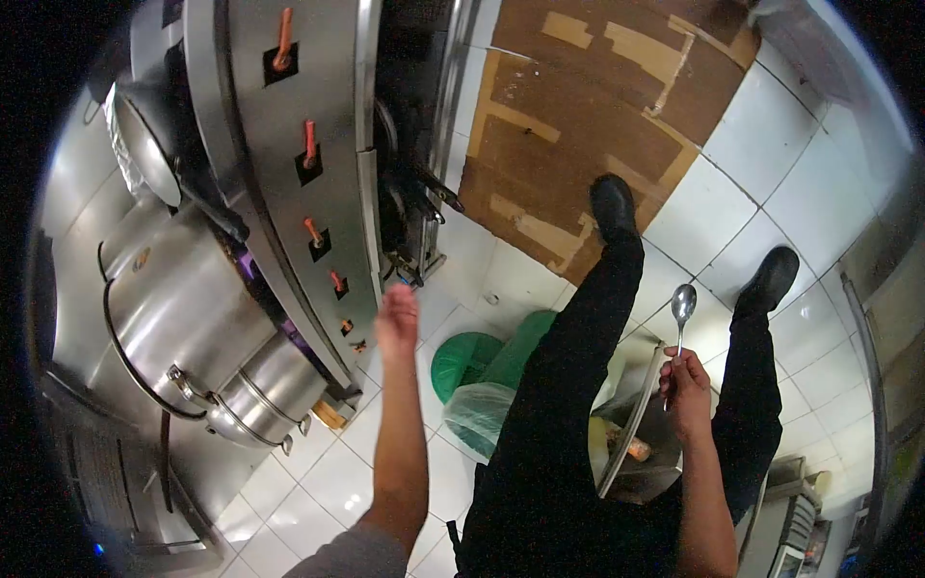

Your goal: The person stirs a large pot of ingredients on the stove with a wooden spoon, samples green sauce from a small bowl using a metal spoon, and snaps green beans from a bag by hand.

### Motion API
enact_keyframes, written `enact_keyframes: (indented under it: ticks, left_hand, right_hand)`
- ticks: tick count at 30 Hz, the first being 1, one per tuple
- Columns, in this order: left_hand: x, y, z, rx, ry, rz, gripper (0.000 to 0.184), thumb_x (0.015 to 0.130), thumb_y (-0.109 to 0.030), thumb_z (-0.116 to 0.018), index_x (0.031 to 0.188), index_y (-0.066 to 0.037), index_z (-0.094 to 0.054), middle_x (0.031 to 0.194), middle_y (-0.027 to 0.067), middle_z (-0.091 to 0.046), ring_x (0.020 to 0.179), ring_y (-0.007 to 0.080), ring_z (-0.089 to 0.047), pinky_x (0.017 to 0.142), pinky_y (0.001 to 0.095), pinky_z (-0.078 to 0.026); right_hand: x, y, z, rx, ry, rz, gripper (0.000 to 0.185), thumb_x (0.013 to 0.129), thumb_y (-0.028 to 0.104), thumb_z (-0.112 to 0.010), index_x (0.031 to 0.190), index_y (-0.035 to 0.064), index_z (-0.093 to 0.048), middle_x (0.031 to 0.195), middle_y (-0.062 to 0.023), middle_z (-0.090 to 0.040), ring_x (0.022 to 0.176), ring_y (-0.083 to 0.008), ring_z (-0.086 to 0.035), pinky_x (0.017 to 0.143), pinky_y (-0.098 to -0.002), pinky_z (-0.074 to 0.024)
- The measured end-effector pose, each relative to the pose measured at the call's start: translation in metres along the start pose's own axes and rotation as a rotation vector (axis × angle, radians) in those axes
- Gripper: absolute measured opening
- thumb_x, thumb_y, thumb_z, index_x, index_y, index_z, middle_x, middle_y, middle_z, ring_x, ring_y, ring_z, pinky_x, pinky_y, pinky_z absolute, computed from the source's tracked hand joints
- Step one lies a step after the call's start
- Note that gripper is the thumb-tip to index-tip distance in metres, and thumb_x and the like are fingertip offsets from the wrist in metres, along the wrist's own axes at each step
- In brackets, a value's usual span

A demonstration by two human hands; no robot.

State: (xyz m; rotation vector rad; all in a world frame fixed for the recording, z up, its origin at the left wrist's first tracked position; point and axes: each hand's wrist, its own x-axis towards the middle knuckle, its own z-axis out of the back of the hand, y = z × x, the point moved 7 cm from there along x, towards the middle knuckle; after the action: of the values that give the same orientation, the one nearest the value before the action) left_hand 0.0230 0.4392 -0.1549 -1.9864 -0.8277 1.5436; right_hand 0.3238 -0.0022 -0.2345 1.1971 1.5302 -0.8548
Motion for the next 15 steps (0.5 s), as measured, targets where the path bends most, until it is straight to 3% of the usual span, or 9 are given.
enact_keyframes:
  ticks: [2, 4, 8, 11, 15]
  left_hand:
    - [0.011, -0.045, 0.019, 0.028, -0.399, -0.162, 0.028, 0.098, -0.021, -0.041, 0.107, 0.003, -0.054, 0.111, 0.0175, -0.062, 0.103, 0.0281, -0.060, 0.087, 0.0398, -0.051]
    - [0.025, -0.073, 0.018, 0.075, -0.551, -0.181, 0.034, 0.101, -0.028, -0.036, 0.107, 0.001, -0.053, 0.107, 0.0139, -0.061, 0.102, 0.0262, -0.059, 0.085, 0.0380, -0.051]
    - [0.049, -0.106, 0.031, -0.034, -0.526, -0.258, 0.035, 0.101, -0.028, -0.034, 0.105, 0.001, -0.053, 0.105, 0.0139, -0.061, 0.101, 0.0272, -0.060, 0.085, 0.0400, -0.052]
    - [0.063, -0.106, 0.029, -0.098, -0.198, -0.190, 0.031, 0.102, -0.025, -0.033, 0.098, -0.001, -0.052, 0.100, 0.0153, -0.062, 0.095, 0.0272, -0.061, 0.083, 0.0393, -0.053]
    - [0.067, -0.105, 0.023, -0.150, -0.107, -0.188, 0.028, 0.102, -0.022, -0.033, 0.094, -0.001, -0.051, 0.099, 0.0169, -0.061, 0.095, 0.0270, -0.061, 0.082, 0.0389, -0.053]
  right_hand:
    - [0.007, -0.006, 0.001, -0.034, -0.020, -0.008, 0.016, 0.098, 0.020, -0.046, 0.104, 0.0102, -0.058, 0.072, 0.0032, -0.052, 0.056, -0.0050, -0.045, 0.051, -0.0197, -0.0369]
    - [0.010, -0.011, 0.001, -0.066, -0.029, -0.008, 0.016, 0.098, 0.020, -0.046, 0.104, 0.0105, -0.058, 0.073, 0.0032, -0.053, 0.056, -0.0049, -0.045, 0.049, -0.0194, -0.0362]
    - [0.014, -0.018, 0.000, -0.143, -0.050, -0.039, 0.016, 0.098, 0.020, -0.046, 0.104, 0.0108, -0.058, 0.073, 0.0031, -0.053, 0.054, -0.0046, -0.045, 0.047, -0.0194, -0.0352]
    - [0.019, -0.029, 0.005, -0.146, -0.077, -0.009, 0.017, 0.098, 0.020, -0.045, 0.105, 0.0112, -0.057, 0.073, 0.0035, -0.053, 0.053, -0.0040, -0.043, 0.043, -0.0191, -0.0326]
    - [0.016, -0.027, 0.000, -0.150, -0.056, -0.028, 0.017, 0.098, 0.020, -0.044, 0.106, 0.0114, -0.057, 0.073, 0.0038, -0.052, 0.053, -0.0040, -0.043, 0.043, -0.0190, -0.0326]
